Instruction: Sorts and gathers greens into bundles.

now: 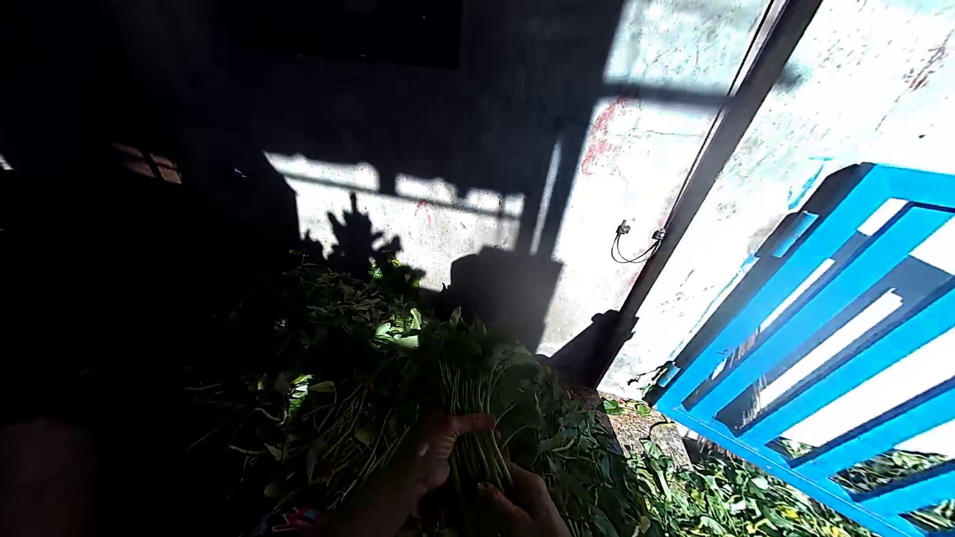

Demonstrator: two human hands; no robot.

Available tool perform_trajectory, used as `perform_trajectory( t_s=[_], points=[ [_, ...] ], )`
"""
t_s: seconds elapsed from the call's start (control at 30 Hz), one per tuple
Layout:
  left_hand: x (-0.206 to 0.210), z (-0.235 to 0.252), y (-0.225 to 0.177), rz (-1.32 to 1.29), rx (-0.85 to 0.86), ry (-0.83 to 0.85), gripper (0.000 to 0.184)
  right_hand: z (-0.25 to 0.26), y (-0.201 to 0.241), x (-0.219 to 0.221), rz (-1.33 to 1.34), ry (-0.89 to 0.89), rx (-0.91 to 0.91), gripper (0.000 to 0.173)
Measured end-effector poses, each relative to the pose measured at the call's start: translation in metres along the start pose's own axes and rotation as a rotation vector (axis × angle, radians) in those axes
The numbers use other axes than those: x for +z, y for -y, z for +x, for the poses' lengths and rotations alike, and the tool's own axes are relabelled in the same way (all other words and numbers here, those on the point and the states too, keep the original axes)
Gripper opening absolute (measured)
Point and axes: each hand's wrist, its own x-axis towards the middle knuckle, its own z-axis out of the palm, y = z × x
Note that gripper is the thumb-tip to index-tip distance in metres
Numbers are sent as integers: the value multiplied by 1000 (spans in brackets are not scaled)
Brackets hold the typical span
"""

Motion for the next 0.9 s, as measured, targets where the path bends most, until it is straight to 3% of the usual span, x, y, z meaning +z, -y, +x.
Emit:
perform_trajectory(
  t_s=[0.13,0.23,0.37,0.53,0.67,0.77,0.9],
  points=[
    [-5,-6,-3,33,25,-28,57,1,-1,-4,-189,67,39,41],
    [-6,-9,0,-5,47,-64,61,1,-1,3,-148,98,82,45],
    [-5,-13,3,-34,101,-94,58,0,-2,13,62,113,12,28],
    [-9,-23,-8,-30,94,-76,55,7,-10,6,27,96,-81,31],
    [-12,-26,-14,-56,104,-25,56,3,6,5,167,158,-56,21],
    [-10,-26,-9,-60,149,-59,55,3,3,11,-126,15,-121,26],
    [-6,-25,-2,-105,171,-112,54,-1,19,21,-399,-112,-18,38]
  ],
)
